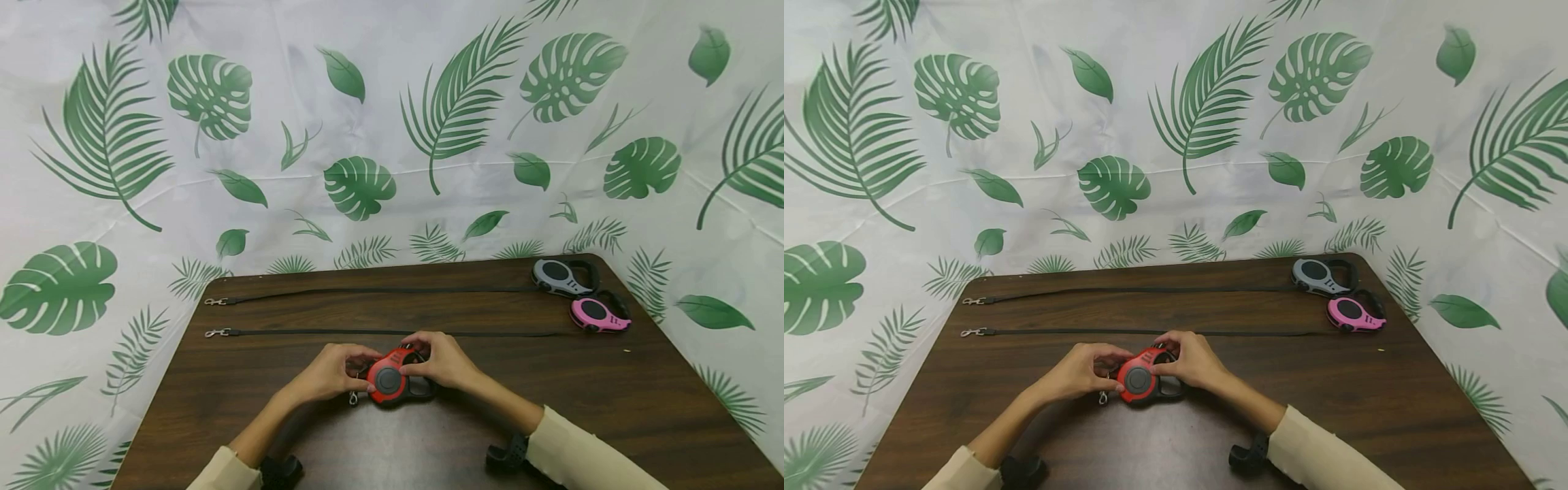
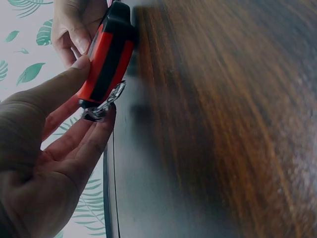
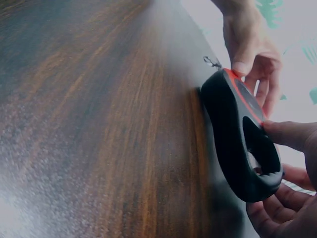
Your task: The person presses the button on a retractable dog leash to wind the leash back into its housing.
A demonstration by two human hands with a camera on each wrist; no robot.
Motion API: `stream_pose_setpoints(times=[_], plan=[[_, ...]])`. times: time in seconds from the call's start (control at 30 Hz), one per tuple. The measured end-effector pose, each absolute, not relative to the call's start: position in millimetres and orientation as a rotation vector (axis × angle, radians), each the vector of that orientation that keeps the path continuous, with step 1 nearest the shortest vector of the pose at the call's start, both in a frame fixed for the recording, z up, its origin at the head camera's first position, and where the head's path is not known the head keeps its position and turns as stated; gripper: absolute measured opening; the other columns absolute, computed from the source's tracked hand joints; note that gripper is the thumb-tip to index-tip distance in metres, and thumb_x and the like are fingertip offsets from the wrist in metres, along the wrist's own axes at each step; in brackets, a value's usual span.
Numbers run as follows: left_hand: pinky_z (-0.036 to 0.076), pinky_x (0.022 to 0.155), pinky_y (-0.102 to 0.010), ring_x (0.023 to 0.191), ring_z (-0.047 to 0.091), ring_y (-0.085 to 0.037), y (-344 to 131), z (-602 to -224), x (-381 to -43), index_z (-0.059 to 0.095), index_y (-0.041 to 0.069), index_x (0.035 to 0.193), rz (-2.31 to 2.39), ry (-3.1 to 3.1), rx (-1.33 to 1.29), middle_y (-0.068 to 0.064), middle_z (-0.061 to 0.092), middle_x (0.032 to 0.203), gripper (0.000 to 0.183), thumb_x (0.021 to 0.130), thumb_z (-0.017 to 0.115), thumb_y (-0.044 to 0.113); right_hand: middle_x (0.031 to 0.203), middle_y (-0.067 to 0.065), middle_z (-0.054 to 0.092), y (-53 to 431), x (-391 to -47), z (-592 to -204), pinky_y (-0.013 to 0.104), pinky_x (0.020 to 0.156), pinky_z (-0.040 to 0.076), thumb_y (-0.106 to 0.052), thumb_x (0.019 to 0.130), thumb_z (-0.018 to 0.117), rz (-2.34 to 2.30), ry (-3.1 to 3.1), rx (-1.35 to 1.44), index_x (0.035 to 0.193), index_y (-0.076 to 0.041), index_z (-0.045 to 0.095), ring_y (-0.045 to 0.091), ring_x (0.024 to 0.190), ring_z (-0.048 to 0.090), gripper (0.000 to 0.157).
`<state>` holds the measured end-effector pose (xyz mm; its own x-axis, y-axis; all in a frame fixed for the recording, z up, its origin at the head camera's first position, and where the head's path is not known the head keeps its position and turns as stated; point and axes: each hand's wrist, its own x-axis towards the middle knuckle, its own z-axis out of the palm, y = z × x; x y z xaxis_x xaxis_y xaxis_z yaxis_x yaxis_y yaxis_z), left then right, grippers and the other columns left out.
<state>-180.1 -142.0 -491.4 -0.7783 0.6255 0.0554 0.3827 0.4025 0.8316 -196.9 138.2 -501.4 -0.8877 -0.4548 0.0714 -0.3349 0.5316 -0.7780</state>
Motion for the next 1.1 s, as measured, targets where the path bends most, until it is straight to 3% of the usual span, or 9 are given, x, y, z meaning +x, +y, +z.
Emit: stream_pose_setpoints(times=[0.3, 0.63, 1.1], plan=[[0.061, 0.088, -0.031, 0.108, 0.075, -0.022, -141.3, -492.9, -178.5, 0.071, 0.002, 0.131, 1.284, 2.391, 0.943, -0.011, 0.077, 0.12, 0.047, 0.089, 0.088, 0.013, 0.094, -0.005, 0.075, 137.2, -195.5, -505.2, 0.025, 0.072, 0.053, -0.035, 0.081, 0.094, -1.242, 2.643, -0.66, 0.12, -0.01, 0.078, 0.009, 0.082, 0.066, 0.048], [0.059, 0.09, -0.026, 0.11, 0.074, -0.022, -141.0, -491.8, -177.3, 0.07, 0.001, 0.133, 1.267, 2.386, 0.906, -0.011, 0.077, 0.121, 0.049, 0.089, 0.088, 0.013, 0.093, -0.006, 0.071, 136.9, -196.0, -504.6, 0.025, 0.072, 0.052, -0.037, 0.079, 0.095, -1.177, 2.685, -0.646, 0.116, -0.01, 0.079, 0.01, 0.081, 0.063, 0.048], [0.06, 0.091, -0.044, 0.104, 0.075, -0.03, -155.4, -491.7, -176.6, 0.07, -0.003, 0.131, 1.288, 2.484, 0.941, -0.017, 0.076, 0.118, 0.05, 0.089, 0.088, 0.017, 0.096, -0.002, 0.072, 147.7, -196.6, -502.6, 0.025, 0.072, 0.052, -0.039, 0.082, 0.093, -1.189, 2.742, -0.663, 0.116, -0.01, 0.08, 0.012, 0.083, 0.065, 0.046]])
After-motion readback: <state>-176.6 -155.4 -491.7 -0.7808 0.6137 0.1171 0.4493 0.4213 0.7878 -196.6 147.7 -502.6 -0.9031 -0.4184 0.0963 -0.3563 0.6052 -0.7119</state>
